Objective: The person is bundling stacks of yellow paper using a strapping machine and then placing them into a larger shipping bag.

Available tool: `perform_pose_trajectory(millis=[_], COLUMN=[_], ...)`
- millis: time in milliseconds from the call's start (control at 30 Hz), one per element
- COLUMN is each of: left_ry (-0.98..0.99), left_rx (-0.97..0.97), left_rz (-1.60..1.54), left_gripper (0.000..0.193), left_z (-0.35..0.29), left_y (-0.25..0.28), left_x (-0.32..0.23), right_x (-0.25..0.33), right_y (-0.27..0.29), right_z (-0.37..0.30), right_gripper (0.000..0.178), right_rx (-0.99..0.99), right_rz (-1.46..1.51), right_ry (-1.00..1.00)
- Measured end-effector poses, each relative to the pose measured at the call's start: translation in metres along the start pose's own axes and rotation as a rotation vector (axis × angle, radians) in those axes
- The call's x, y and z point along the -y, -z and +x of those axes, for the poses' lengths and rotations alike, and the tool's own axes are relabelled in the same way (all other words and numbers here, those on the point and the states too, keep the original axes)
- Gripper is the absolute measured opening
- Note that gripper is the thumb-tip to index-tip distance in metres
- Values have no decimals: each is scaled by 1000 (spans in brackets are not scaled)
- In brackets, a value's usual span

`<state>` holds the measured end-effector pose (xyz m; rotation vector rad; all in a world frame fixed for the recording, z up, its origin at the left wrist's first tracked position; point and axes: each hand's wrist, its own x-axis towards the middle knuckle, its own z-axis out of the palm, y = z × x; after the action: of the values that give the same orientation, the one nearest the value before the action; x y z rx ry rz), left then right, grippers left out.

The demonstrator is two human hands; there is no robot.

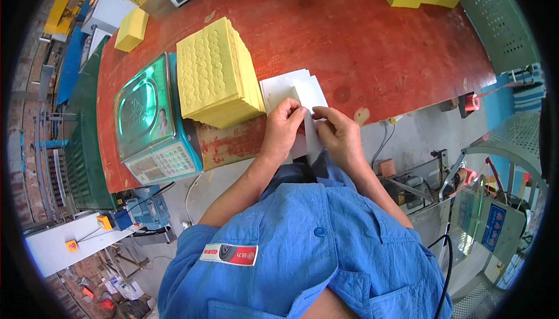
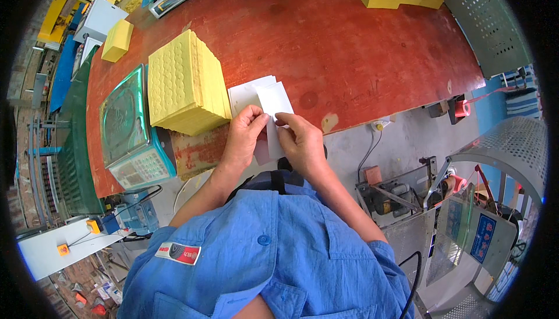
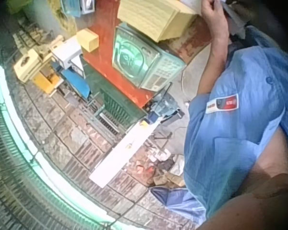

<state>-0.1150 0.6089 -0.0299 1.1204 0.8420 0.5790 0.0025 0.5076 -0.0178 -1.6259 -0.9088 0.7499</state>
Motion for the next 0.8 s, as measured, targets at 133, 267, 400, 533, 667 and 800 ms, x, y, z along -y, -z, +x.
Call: perform_pose_trajectory(millis=[133,267,400,533,667,800], left_ry=[-31,-203,-242,-212,-202,-183], left_rx=[18,10,-36,-21,-28,-5], left_rz=[-34,171,196,352,270,254], left_gripper=[10,40,40,16,7,10], left_z=[-1,-6,-6,-3,-1,2], left_y=[-2,-6,-7,-8,-13,-10], left_x=[0,-6,4,5,8,9], right_x=[-3,-3,1,-20,-20,-13], right_y=[-3,10,31,39,30,28], right_z=[-2,-4,-15,-37,-48,-49], right_gripper=[27,23,15,11,13,14], right_rx=[-18,-55,-173,-171,-152,-143], right_rz=[-52,-16,-147,-182,-99,-66], right_ry=[50,87,73,-65,-92,-50])
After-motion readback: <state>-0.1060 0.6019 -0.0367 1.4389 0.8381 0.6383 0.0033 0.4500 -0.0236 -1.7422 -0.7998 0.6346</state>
